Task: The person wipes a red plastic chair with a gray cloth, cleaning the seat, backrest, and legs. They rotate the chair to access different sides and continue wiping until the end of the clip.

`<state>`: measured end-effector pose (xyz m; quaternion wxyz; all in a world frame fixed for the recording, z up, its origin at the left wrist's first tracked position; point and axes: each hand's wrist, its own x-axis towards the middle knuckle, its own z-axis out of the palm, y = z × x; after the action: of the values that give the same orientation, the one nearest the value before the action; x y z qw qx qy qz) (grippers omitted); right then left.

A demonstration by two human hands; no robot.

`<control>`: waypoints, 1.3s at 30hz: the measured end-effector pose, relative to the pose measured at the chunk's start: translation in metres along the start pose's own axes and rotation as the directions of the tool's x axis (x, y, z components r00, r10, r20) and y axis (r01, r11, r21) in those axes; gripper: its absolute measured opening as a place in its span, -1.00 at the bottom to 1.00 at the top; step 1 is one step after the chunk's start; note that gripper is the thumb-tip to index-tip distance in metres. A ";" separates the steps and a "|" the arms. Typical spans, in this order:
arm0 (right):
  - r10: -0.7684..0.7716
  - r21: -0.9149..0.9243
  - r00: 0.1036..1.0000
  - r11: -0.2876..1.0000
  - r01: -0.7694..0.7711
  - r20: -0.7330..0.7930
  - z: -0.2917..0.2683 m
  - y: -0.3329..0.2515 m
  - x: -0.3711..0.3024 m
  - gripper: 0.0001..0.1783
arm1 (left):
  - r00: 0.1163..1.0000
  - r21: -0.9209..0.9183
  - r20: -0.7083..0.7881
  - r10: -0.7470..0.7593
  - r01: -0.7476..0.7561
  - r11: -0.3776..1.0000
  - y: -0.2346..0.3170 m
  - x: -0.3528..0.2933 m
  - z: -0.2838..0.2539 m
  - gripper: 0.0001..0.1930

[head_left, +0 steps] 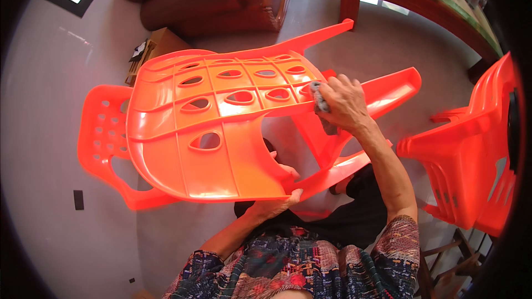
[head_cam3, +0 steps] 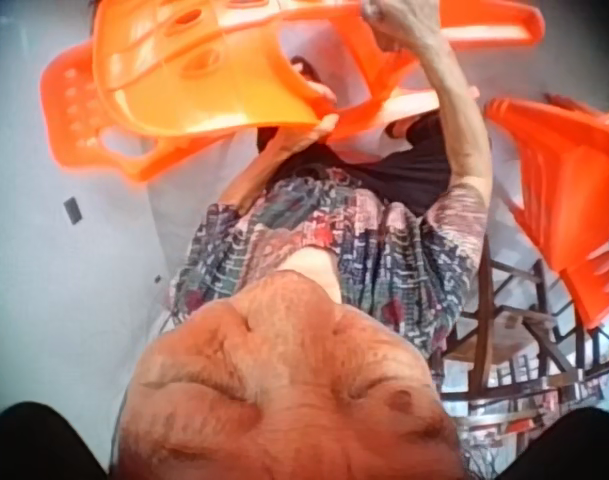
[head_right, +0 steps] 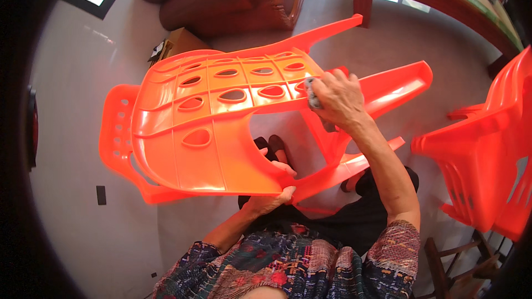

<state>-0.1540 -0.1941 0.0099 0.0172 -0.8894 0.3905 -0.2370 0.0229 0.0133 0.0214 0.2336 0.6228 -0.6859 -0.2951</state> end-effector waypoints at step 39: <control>0.269 -0.033 0.923 0.957 -0.289 -0.276 0.090 -0.042 -0.053 -0.83 | 0.839 -0.773 -0.406 -0.362 -0.104 0.626 -0.075 -0.021 -0.194 -0.33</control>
<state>-0.1174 -0.1413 -0.0825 -0.0349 -0.7842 0.5204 -0.3361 0.2129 0.0080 0.1095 0.6313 0.5682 -0.3530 -0.3926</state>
